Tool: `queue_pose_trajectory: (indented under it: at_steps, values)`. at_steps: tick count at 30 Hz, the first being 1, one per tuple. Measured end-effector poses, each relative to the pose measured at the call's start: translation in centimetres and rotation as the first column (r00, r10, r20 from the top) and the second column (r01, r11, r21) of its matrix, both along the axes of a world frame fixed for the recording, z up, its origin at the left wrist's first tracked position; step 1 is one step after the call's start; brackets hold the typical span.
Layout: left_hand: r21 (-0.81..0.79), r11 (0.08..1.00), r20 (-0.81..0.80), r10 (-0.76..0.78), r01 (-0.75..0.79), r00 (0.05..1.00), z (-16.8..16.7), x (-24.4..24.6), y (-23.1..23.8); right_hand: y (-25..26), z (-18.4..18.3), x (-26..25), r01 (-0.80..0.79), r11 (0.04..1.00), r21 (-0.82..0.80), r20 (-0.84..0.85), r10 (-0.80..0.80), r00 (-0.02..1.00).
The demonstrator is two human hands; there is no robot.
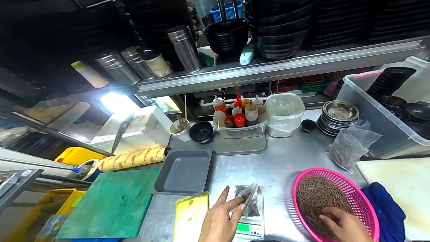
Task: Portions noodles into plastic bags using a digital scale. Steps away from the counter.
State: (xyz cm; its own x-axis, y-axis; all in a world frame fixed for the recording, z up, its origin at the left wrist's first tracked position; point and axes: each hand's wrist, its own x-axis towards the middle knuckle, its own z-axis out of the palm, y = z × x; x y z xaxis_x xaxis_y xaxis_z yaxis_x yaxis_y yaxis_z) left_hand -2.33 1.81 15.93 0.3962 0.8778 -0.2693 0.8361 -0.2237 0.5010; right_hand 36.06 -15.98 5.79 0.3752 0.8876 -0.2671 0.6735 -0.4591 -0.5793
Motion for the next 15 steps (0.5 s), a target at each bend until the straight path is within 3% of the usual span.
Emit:
queue_pose_trajectory:
  at_steps: [5,9,12,15]
  values:
    - [0.016,1.000,0.026,0.017,-0.017,1.000,-0.2,-0.2,0.0,0.7,-0.7,-0.7,-0.040,0.991,-0.124,0.215,0.066,0.974]
    - [-0.004,1.000,0.034,0.012,-0.012,0.999,-0.7,-0.5,0.0,1.7,-0.3,-1.6,-0.037,0.988,-0.151,0.253,0.075,0.965]
    - [-0.058,0.998,0.043,0.014,-0.012,0.999,-1.6,-0.5,0.2,3.5,0.9,-3.5,-0.210,0.968,0.137,0.268,0.168,0.949]
    - [-0.076,0.997,0.066,0.026,-0.021,0.997,-2.5,-0.3,0.2,7.2,3.6,-7.4,-0.379,0.781,0.496,0.166,0.343,0.925]
